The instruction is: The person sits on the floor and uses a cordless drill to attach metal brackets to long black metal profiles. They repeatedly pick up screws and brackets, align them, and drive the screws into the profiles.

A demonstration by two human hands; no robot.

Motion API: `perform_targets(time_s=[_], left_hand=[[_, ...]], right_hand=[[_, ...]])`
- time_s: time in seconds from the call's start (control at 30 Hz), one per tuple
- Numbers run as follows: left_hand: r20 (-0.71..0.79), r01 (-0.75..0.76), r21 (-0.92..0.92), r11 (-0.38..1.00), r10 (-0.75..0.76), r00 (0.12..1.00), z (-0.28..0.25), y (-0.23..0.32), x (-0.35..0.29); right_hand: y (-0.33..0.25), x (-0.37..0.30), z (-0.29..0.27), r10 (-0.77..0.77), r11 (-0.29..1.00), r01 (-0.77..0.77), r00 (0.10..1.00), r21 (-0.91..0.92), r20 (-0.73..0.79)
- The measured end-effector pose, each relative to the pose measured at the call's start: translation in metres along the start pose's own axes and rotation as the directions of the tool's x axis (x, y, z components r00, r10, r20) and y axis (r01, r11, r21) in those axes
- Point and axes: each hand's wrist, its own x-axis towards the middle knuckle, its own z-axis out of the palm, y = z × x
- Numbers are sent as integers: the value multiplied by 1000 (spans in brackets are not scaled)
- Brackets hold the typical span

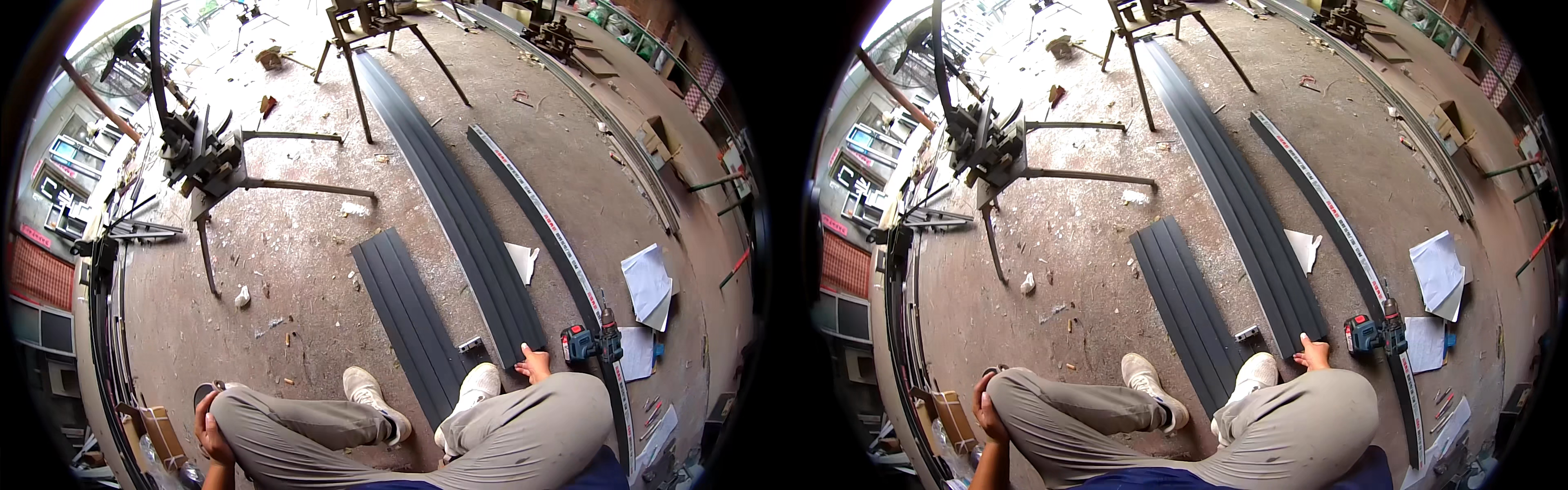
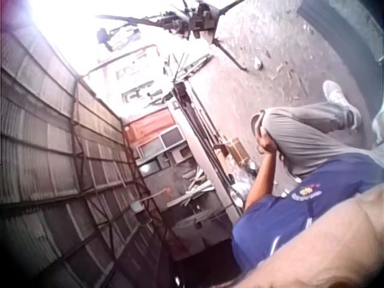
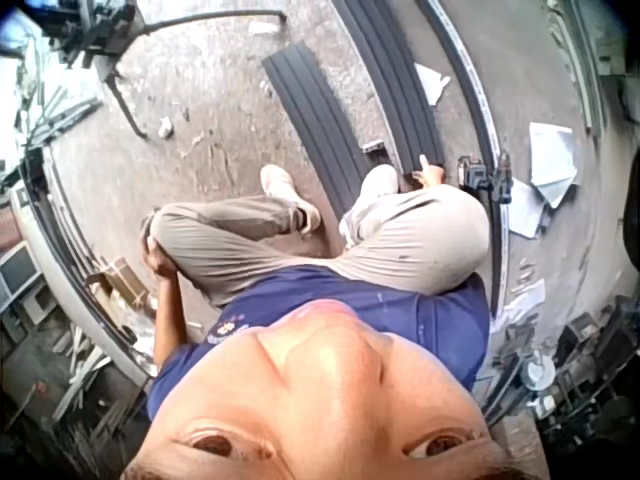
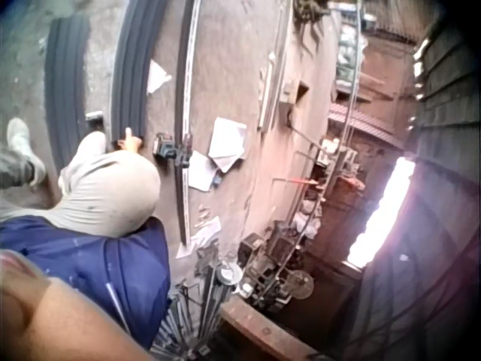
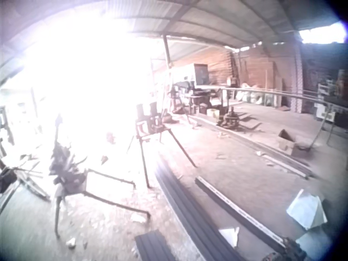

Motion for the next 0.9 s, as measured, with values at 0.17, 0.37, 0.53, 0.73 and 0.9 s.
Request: perform_targets(time_s=[0.17, 0.37, 0.53, 0.73, 0.9], left_hand=[[-4, -20, -29, 999, 20, 1000, -6, -8, -2], [31, -18, -17, 1000, 19, 999, 1, 2, 0], [63, -5, -116, 993, 13, 998, 6, -1, 3], [59, 24, -77, 997, -20, 998, 0, -9, -1], [68, 25, -24, 999, -24, 997, -5, -4, 0]], right_hand=[[-6, -5, 3, 44, 998, -45, 998, 32, 44], [-15, -1, -4, 185, 978, -197, 971, 71, 150], [-9, 7, -3, 210, 964, -230, 965, 130, 155], [-23, 21, 23, 188, 967, -212, 968, 144, 166], [-44, 17, 57, 179, 964, -218, 954, 149, 239]])
